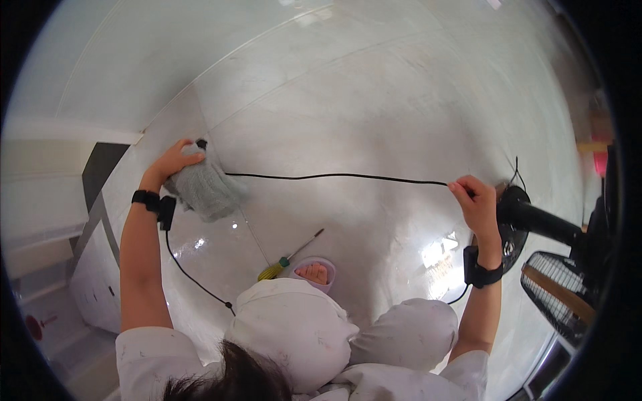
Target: The person assembles a standing fan by attaching the front grille to the fan head using a screwdriver. They tighten the central screw, then wipe the fan's power cord with a cloth.
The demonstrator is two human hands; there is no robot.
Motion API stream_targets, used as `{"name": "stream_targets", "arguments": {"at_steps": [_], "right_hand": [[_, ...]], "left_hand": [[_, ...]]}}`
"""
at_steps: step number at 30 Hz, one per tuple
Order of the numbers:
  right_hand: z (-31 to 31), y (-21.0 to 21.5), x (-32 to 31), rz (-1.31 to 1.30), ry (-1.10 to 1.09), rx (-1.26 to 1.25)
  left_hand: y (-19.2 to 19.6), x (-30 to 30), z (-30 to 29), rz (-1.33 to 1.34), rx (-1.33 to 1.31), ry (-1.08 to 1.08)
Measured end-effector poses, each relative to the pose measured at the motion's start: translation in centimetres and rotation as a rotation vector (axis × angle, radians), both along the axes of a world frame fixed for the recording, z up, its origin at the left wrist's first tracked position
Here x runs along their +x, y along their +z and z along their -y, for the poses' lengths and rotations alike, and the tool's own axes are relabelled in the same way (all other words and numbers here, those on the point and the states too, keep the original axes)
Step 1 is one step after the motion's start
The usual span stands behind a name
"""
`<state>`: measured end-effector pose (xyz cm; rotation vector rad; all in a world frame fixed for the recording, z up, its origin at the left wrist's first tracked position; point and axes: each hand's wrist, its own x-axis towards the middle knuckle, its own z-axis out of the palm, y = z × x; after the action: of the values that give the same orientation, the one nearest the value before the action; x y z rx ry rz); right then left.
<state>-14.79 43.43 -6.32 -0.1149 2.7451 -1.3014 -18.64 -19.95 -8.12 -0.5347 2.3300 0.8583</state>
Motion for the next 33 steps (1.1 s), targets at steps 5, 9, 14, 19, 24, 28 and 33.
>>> {"name": "stream_targets", "arguments": {"at_steps": [5, 9, 14, 19, 24, 28, 33], "right_hand": [[2.0, 4.6, 0.3, -0.034, -0.033, -0.152], [5.1, 5.8, 0.6, -0.066, 0.148, -0.2], [4.2, 7.0, 1.2, -0.156, 0.092, -0.338], [3.7, 8.0, 2.8, -0.688, -0.154, 0.189], [2.7, 9.2, 7.3, -0.436, 0.126, 0.111], [1.5, 11.2, 11.0, -0.03, 0.325, 0.265], [-0.3, 15.5, 16.6, 0.254, 0.23, 0.138]], "left_hand": [[-1.2, 0.3, -2.1, 0.022, -1.009, -0.188], [1.9, 1.0, -18.0, -0.66, 0.026, -0.636], [7.4, 3.2, -34.1, -0.049, 0.726, -0.773], [12.2, 1.7, -33.5, -0.017, 0.685, -0.442], [18.9, 1.6, -34.8, -0.023, 0.684, -0.424], [23.9, 2.9, -38.0, 0.054, 0.614, -0.361], [30.1, 4.1, -39.6, 0.115, 0.511, -0.441]]}}
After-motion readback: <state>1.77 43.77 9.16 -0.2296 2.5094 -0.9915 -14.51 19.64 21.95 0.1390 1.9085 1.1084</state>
